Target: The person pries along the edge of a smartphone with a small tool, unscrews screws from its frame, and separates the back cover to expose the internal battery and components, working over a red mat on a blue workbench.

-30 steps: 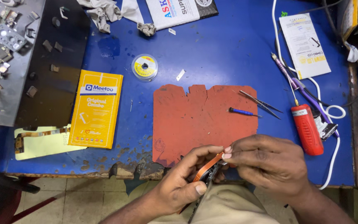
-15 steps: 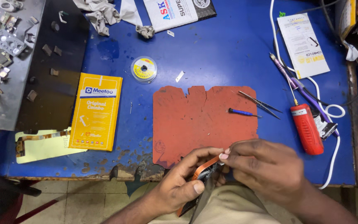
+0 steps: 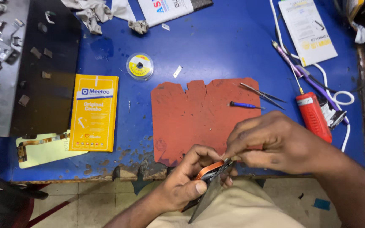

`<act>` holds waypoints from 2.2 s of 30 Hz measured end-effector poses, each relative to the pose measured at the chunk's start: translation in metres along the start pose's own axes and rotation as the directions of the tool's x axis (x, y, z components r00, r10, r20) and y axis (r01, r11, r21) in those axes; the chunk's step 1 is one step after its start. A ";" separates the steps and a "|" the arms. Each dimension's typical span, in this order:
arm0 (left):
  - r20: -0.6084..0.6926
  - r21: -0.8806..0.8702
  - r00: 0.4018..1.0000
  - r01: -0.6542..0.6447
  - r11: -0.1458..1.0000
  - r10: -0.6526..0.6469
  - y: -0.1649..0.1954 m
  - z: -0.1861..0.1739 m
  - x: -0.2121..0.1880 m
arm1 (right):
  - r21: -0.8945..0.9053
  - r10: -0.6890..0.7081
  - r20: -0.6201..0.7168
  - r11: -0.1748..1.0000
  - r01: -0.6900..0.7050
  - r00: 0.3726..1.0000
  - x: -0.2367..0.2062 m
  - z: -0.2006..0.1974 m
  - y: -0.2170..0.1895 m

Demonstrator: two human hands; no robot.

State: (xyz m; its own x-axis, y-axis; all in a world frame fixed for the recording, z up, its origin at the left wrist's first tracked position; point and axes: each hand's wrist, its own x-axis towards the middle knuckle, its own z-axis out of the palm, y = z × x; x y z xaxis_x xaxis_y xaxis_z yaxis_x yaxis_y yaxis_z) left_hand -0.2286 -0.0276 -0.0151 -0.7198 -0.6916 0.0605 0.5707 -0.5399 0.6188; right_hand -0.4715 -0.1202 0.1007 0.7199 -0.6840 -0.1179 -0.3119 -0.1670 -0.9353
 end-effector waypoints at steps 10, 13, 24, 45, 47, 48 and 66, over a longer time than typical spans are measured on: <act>0.055 -0.008 0.998 -0.011 1.000 0.011 -0.006 -0.006 0.002 | 0.151 0.108 0.170 0.979 -0.134 0.979 0.012 -0.009 0.007; 0.053 -0.005 0.999 0.002 1.000 -0.002 -0.004 -0.004 0.002 | 0.150 0.115 0.202 0.978 -0.147 0.973 0.014 -0.012 0.009; 0.020 0.040 1.000 -0.005 0.999 0.004 0.008 -0.007 0.003 | -0.300 -0.154 -0.149 0.948 0.104 0.977 -0.004 0.016 -0.008; -0.002 0.026 0.999 -0.032 0.999 0.032 0.003 -0.004 0.003 | -0.486 -0.279 -0.138 0.855 0.181 0.950 -0.017 0.021 -0.011; 0.005 0.035 1.000 -0.006 0.999 0.006 0.003 -0.004 0.003 | -0.355 -0.187 -0.095 0.924 0.142 0.978 -0.016 0.014 -0.010; 0.011 0.035 1.000 -0.004 0.999 0.003 0.002 -0.004 0.003 | -0.260 -0.126 -0.064 0.960 0.106 0.990 -0.015 0.010 -0.010; 0.029 -0.024 0.997 0.069 0.997 -0.068 0.000 -0.007 0.003 | 0.097 0.131 0.284 0.982 -0.165 0.950 0.020 -0.016 0.008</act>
State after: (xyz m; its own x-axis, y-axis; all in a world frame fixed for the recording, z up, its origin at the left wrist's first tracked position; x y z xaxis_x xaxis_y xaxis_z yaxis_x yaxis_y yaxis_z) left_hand -0.2283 -0.0332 -0.0204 -0.7682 -0.6389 0.0404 0.5290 -0.5979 0.6022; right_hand -0.4695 -0.1471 0.0961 0.8187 -0.4703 -0.3294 -0.3647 0.0172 -0.9310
